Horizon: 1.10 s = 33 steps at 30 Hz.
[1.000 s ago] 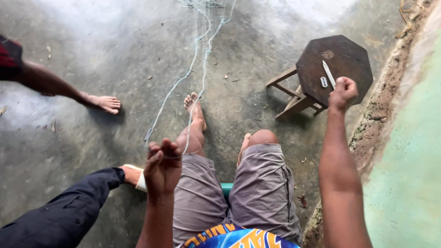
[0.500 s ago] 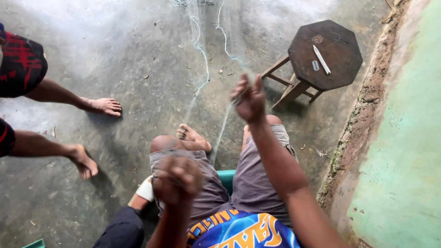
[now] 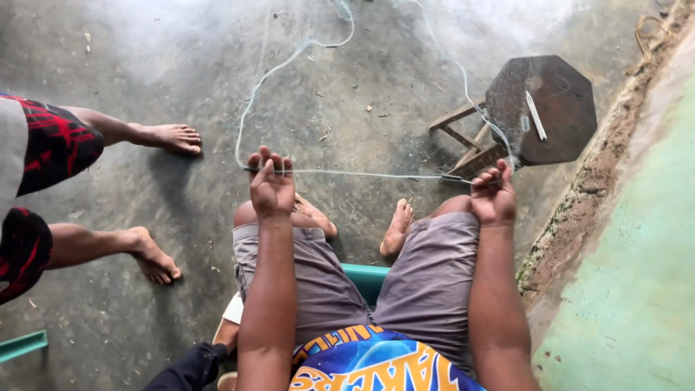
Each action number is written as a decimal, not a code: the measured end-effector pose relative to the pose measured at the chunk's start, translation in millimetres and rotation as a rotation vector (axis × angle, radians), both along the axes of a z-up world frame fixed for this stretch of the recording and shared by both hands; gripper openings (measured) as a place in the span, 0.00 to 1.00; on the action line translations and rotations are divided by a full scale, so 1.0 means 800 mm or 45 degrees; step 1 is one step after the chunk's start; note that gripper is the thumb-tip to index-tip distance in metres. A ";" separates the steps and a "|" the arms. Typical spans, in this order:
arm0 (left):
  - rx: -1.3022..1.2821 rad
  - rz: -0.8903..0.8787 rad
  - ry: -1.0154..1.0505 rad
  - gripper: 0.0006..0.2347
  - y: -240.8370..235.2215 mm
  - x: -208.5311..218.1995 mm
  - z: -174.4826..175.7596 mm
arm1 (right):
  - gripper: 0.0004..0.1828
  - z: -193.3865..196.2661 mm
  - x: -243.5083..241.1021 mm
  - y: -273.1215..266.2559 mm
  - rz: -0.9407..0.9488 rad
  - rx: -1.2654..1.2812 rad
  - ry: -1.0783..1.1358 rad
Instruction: The person sits on a green plastic chair and repairs a fishing net by hand. They use a small white tool to thread and tie sections of the net, repeatedly pulling and adjusting the mesh.
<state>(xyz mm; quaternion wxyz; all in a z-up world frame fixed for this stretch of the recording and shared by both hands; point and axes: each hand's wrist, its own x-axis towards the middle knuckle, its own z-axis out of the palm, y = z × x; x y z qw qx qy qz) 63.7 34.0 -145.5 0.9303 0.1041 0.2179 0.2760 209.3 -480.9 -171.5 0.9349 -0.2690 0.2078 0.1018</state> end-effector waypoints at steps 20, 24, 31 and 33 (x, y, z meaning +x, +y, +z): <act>0.099 -0.108 0.240 0.14 0.042 -0.068 0.029 | 0.19 0.017 0.035 -0.003 -0.059 -0.158 0.185; 0.204 -0.134 0.336 0.13 0.035 -0.062 0.030 | 0.19 0.026 0.031 -0.004 -0.086 -0.172 0.181; 0.201 -0.223 0.413 0.08 0.025 -0.048 -0.014 | 0.19 0.022 0.032 -0.010 -0.150 -0.159 0.175; 0.183 -0.246 0.428 0.06 0.022 -0.041 -0.013 | 0.20 0.031 0.028 -0.012 -0.165 -0.157 0.188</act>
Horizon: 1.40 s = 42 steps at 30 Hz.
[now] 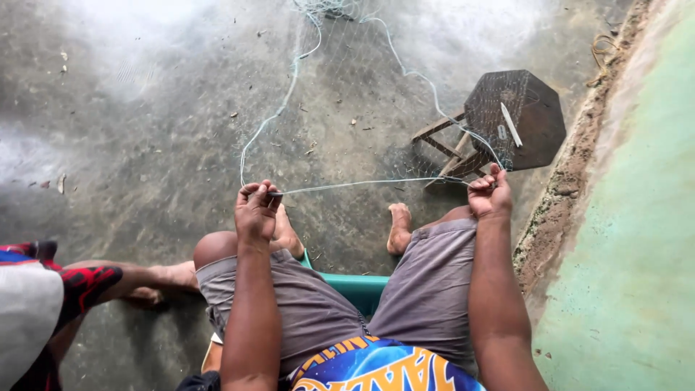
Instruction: The person sits on a green plastic chair and repairs a fishing net by hand. They use a small white tool to thread and tie sections of the net, repeatedly pulling and adjusting the mesh.
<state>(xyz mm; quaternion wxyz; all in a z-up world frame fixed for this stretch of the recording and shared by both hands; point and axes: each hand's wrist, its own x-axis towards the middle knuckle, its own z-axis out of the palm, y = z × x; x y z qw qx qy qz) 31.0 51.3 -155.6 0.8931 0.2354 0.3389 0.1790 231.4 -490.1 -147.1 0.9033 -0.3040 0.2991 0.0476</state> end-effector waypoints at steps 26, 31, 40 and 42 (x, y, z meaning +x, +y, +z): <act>-0.020 -0.597 -0.737 0.02 -0.010 -0.043 0.063 | 0.21 -0.044 0.014 0.011 -0.068 0.183 -0.106; -0.202 -0.242 -0.662 0.13 -0.011 -0.029 0.008 | 0.22 -0.031 0.007 0.020 -0.112 0.141 -0.168; -0.156 -0.106 -0.053 0.04 -0.031 -0.007 -0.043 | 0.17 -0.013 -0.024 0.008 -0.484 0.376 -0.326; -0.151 -0.090 -0.030 0.04 -0.032 -0.006 -0.049 | 0.15 -0.044 -0.017 -0.016 -0.433 0.367 -0.332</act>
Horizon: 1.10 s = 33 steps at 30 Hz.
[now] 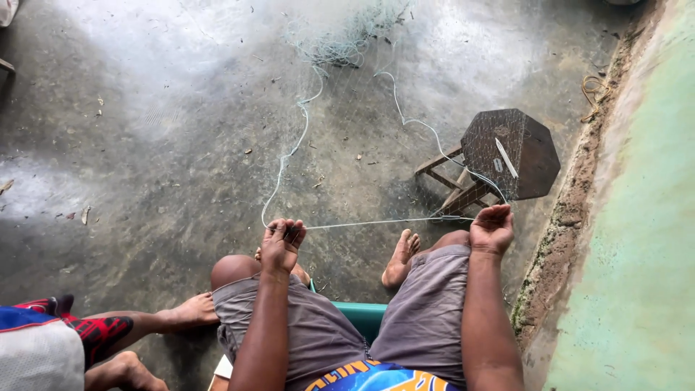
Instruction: The person sits on a green plastic chair and repairs a fishing net by hand. They use a small white tool to thread and tie sections of the net, repeatedly pulling and adjusting the mesh.
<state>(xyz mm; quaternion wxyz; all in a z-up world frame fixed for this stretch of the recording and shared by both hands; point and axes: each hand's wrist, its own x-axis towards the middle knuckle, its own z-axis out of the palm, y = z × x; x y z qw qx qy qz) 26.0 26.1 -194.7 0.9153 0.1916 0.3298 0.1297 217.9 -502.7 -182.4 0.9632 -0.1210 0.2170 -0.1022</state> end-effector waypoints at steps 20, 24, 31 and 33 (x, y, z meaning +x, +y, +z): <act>0.370 -0.309 -0.248 0.04 0.177 -0.193 0.170 | 0.08 0.158 0.047 0.104 0.034 0.068 -0.458; 0.416 -0.267 -0.403 0.06 0.251 -0.223 0.168 | 0.13 0.166 0.077 0.092 -0.013 -0.029 -0.424; 0.653 -0.079 -0.044 0.12 0.281 -0.173 0.176 | 0.09 0.140 0.038 0.060 0.235 -0.070 -0.268; 0.671 0.009 0.001 0.09 0.300 -0.161 0.155 | 0.12 0.154 0.007 0.064 0.280 -0.288 0.027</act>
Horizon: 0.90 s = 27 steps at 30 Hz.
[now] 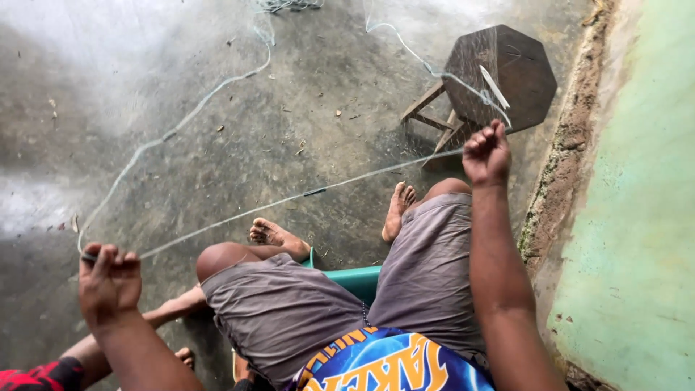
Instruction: The person sits on a green plastic chair and repairs a fishing net by hand. They use a small white tool to thread and tie sections of the net, repeatedly pulling and adjusting the mesh.
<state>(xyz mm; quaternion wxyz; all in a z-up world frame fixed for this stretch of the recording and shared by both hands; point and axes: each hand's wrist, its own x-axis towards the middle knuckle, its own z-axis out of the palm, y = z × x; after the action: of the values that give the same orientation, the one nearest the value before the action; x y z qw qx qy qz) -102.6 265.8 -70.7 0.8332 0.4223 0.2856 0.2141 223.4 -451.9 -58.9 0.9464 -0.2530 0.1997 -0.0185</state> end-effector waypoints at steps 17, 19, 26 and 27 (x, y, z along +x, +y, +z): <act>-0.155 0.226 0.046 0.08 -0.024 0.035 -0.096 | 0.07 -0.201 -0.028 -0.132 0.040 -0.123 0.278; -0.151 0.215 0.046 0.09 -0.022 0.032 -0.102 | 0.08 -0.213 -0.028 -0.137 0.019 -0.154 0.256; -0.092 0.219 0.130 0.07 -0.018 0.035 -0.096 | 0.12 -0.188 -0.035 -0.113 -0.088 -0.186 0.340; -0.087 0.241 0.163 0.07 -0.018 0.037 -0.092 | 0.12 -0.183 -0.037 -0.108 -0.113 -0.175 0.341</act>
<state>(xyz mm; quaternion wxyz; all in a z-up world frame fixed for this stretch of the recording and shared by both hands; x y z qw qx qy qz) -73.2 251.5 -144.7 0.8033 0.3777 0.3838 0.2545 193.5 -538.4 -205.6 0.8899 -0.3085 0.3335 -0.0400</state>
